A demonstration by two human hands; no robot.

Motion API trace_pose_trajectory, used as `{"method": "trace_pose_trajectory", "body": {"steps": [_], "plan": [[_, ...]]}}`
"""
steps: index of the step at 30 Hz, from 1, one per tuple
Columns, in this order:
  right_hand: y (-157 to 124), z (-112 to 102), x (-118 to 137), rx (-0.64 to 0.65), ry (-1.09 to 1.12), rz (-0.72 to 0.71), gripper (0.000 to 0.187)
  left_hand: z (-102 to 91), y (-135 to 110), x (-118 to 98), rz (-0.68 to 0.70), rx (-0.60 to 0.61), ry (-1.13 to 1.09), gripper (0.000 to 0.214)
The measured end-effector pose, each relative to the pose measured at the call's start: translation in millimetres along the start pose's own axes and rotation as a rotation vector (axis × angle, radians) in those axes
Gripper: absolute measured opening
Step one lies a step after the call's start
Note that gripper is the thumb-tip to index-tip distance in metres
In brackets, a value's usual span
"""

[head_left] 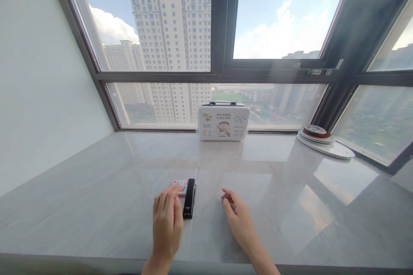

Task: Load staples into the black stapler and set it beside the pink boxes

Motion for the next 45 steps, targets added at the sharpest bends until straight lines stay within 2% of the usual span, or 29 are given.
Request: {"method": "trace_pose_trajectory", "body": {"steps": [1, 4, 5, 8, 11, 14, 20, 45], "plan": [[-2.2, -13.7, 0.6, -0.023, -0.104, -0.044, 0.049, 9.0, -3.8, -19.2, 0.043, 0.068, -0.041, 0.035], [-8.7, -41.5, 1.0, -0.022, -0.453, -0.124, 0.052, 59.1, -23.8, -75.1, 0.223, 0.47, -0.116, 0.038], [-10.8, -46.3, -0.1, -0.001, -0.565, -0.125, 0.054, 74.9, -30.6, -86.4, 0.254, 0.546, -0.094, 0.039], [-17.0, -51.0, -5.2, 0.079, -0.806, -0.091, 0.057, 111.8, -43.5, -93.0, 0.242, 0.604, 0.069, 0.051], [-22.4, -47.4, -6.5, 0.117, -0.938, -0.075, 0.057, 129.4, -50.0, -81.1, 0.192, 0.599, 0.199, 0.057], [-25.1, -42.7, -4.6, 0.12, -1.009, -0.078, 0.057, 130.3, -53.3, -73.5, 0.173, 0.599, 0.233, 0.057], [-27.0, -40.1, -1.9, 0.13, -1.051, -0.072, 0.058, 123.2, -53.5, -75.4, 0.161, 0.59, 0.238, 0.056], [-28.1, -41.5, -2.8, 0.116, -0.979, -0.07, 0.057, 125.3, -54.0, -73.5, 0.152, 0.61, 0.225, 0.056]]}}
Point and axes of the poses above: each hand's wrist, its own y-axis towards the middle knuckle, its own z-axis out of the palm, x = y × z, the point moved 6 cm from there along y, towards the middle knuckle, and after that the axes turned 1 degree about -y, right-handed, at the moved point
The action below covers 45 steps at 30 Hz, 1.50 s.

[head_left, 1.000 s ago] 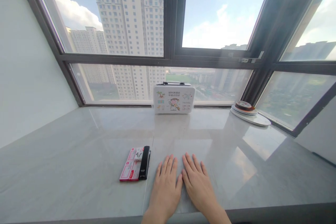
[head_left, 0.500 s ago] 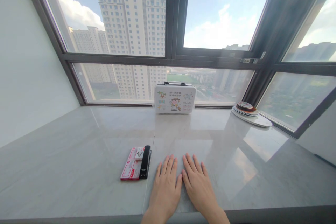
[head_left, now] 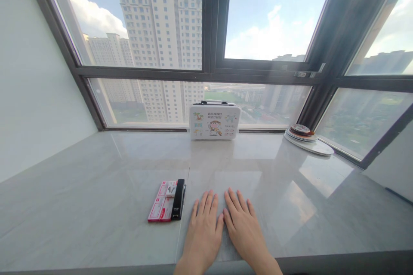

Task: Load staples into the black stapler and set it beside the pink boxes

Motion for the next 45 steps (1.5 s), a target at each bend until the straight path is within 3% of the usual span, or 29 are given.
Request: {"method": "trace_pose_trajectory", "body": {"steps": [45], "plan": [[0.1, -1.5, 0.6, -0.012, 0.001, 0.002, 0.058, -3.4, -1.0, -0.8, 0.011, -0.001, -0.001, 0.057]]}}
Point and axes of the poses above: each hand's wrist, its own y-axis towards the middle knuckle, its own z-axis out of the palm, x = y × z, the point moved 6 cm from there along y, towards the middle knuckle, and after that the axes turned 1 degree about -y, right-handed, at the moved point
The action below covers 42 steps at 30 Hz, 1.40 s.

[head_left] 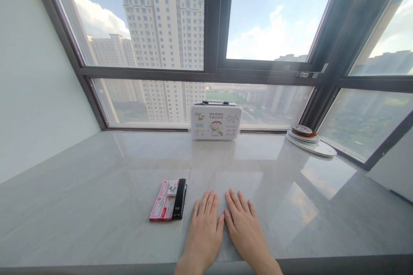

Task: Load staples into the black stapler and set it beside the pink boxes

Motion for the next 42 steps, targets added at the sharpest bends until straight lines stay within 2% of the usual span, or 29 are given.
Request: {"method": "trace_pose_trajectory", "body": {"steps": [11, 42], "plan": [[0.4, -1.4, 1.6, 0.042, -0.058, 0.006, 0.059, 0.1, 0.0, -0.5, -0.008, 0.012, 0.037, 0.057], [-1.0, -1.5, 1.8, 0.027, -0.062, -0.001, 0.059, 1.8, -1.0, 0.9, -0.006, 0.012, 0.039, 0.057]]}}
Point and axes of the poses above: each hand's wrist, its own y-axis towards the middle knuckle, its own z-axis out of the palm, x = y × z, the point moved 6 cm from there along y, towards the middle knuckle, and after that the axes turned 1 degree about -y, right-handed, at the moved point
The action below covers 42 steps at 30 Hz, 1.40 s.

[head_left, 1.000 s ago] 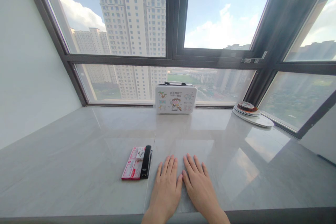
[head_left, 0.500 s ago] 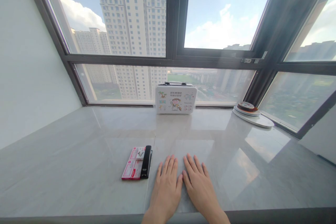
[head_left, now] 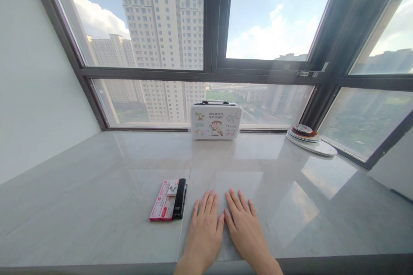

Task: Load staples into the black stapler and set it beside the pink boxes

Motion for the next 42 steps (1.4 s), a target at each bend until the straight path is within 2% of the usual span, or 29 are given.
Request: {"method": "trace_pose_trajectory", "body": {"steps": [42], "plan": [[0.0, -0.9, 0.3, 0.009, 0.024, 0.01, 0.059, -3.1, 0.6, -1.4, 0.0, -0.005, -0.023, 0.056]]}}
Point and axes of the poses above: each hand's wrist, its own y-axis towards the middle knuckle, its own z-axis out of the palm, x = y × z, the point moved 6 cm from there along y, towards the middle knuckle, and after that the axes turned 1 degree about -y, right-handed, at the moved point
